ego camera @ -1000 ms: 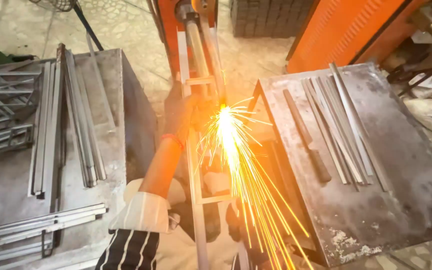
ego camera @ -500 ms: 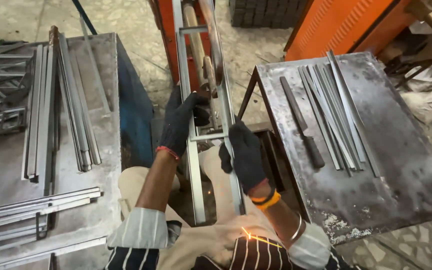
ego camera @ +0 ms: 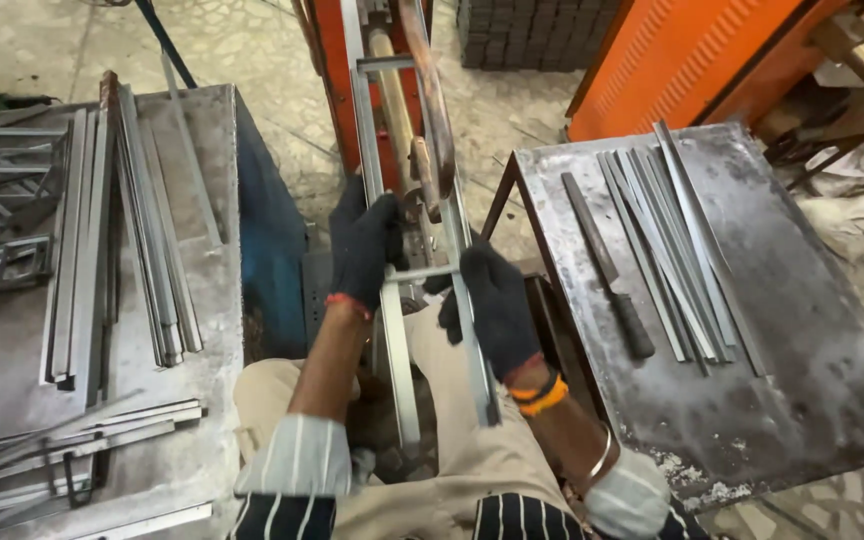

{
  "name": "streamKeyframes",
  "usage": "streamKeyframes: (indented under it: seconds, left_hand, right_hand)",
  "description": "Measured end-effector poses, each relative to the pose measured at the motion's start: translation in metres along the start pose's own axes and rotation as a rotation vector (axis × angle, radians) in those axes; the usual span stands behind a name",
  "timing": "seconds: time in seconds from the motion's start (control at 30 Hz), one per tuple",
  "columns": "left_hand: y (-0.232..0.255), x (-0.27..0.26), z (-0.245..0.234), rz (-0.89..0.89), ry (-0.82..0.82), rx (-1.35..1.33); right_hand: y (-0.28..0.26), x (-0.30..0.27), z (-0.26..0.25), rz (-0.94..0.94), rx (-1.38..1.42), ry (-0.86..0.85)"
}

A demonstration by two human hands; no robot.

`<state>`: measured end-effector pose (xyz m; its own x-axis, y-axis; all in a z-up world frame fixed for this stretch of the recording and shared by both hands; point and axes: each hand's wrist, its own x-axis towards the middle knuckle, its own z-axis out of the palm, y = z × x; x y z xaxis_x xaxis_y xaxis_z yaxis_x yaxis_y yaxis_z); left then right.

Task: The person picks up rectangular metal frames and straight bars from a work table, aligns and positions the bars against the frames, and holds them in place. Near the end, the person grinds a frame joint, producing sparks, and continues handling the frames and bars.

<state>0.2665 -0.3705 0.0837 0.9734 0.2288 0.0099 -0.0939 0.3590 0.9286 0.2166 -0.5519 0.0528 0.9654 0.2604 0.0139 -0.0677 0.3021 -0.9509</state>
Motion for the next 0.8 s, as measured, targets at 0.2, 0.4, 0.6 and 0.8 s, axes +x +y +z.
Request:
streamKeyframes:
  seconds: [0.2,0.4,0.6,0.8]
  left_hand:
    - [-0.023,0.070,-0.009,0.050,0.033,0.036]
    - [-0.031,0.073,-0.012,0.115,0.080,0.052]
    - [-0.008,0.042,-0.004,0.105,-0.030,-0.061]
    - [-0.019,-0.034,-0.012,-0.042,0.035,-0.030]
  right_hand:
    - [-0.026,0.052,0.012,0.089,-0.155,0.161]
    - [0.003,0.059,-0.002,-0.023,-0.229,0.157]
    - [-0.018,0.035,0.009,0.015,-0.294,0.196]
    - [-0.007,-0.046,0.009,0.086,-0.092,0.129]
